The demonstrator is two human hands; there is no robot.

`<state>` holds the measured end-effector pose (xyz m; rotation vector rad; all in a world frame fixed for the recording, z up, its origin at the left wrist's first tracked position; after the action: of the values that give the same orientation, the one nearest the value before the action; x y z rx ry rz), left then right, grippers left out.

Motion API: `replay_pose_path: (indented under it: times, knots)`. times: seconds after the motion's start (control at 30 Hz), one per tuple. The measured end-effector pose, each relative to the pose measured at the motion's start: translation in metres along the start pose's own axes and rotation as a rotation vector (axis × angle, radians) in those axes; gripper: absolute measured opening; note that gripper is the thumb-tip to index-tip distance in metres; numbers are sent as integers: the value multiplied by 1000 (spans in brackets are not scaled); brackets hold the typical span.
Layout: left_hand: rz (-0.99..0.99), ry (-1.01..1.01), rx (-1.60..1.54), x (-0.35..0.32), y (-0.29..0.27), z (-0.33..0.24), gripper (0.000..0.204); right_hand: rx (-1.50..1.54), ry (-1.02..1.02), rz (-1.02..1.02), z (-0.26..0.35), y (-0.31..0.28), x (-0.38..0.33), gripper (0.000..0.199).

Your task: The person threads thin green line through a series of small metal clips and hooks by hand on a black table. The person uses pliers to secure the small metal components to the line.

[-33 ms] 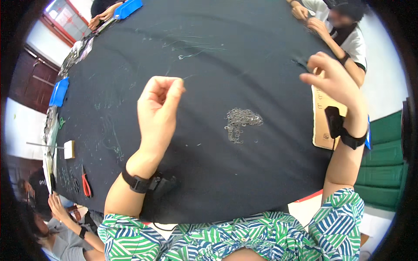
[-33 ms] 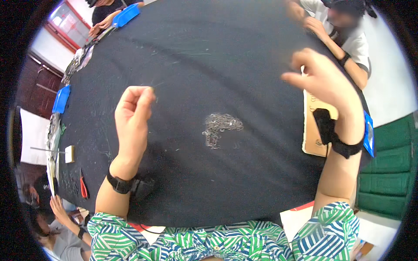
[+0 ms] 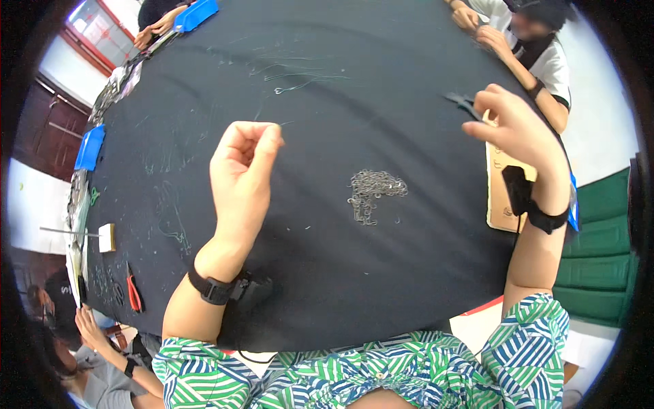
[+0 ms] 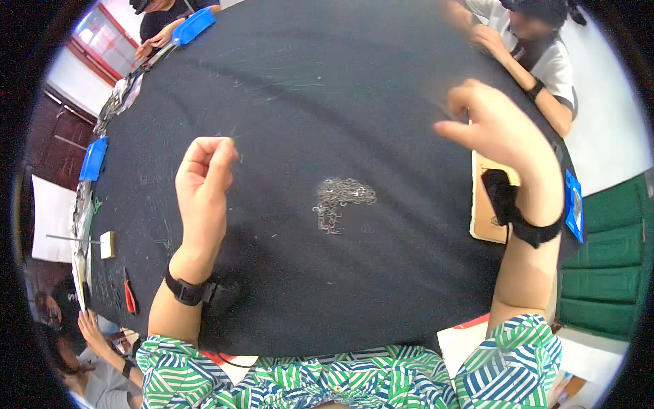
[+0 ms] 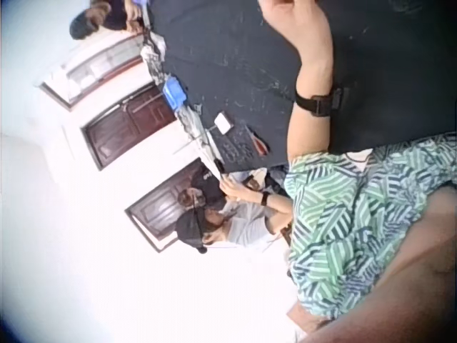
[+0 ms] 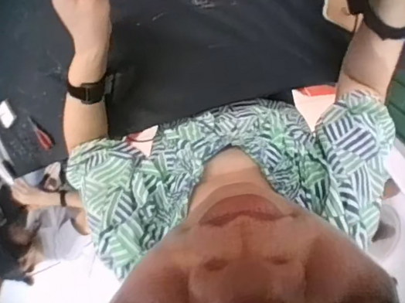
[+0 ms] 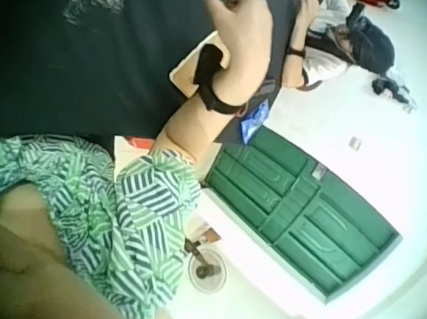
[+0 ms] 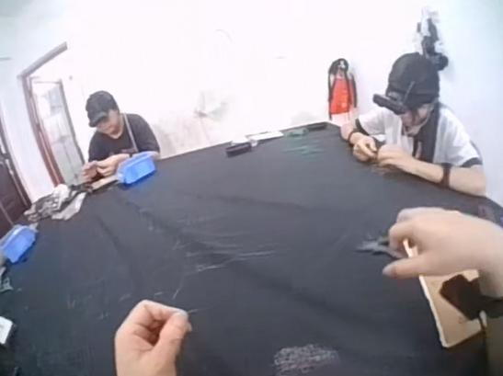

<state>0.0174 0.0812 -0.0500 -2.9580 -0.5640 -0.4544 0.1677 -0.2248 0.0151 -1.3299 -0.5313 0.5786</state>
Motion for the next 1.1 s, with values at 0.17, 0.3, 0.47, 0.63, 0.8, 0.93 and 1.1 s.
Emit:
replay_pose_path:
  times: [0.17,0.3,0.47,0.63,0.8,0.93,1.1]
  knots:
    - [26,25,-14,1,8,-4,9,-124,123,71,3,40,1,30]
    - [93,42,26,-3,14,-11,6,-74,58,90,16,56,5,27]
    - [185,96,51,-7,25,-15,4,-141,62,60,21,64,4,24]
    - [244,298,305,-11,35,-32,11,-125,-65,-89,31,52,3,26]
    - [260,310,377,-16,33,-38,12,1109,-209,242,111,38,-2,37]
    - [319,332,396,-17,40,-42,11,1349,-199,400,125,62,-7,30]
    - [326,370,438,-18,42,-43,10,1129,-241,265,116,62,-2,13]
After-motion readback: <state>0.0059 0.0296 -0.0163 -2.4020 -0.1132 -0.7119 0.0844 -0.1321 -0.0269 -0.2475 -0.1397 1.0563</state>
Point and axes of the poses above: each hand's wrist, its own x-axis towards the middle knuckle, its own y-axis out of the palm, z = x × y, the point moved 5 cm from there along x, towards the middle knuckle, and after that the axes turned 4 degrees about z, right-handed, at the moved point
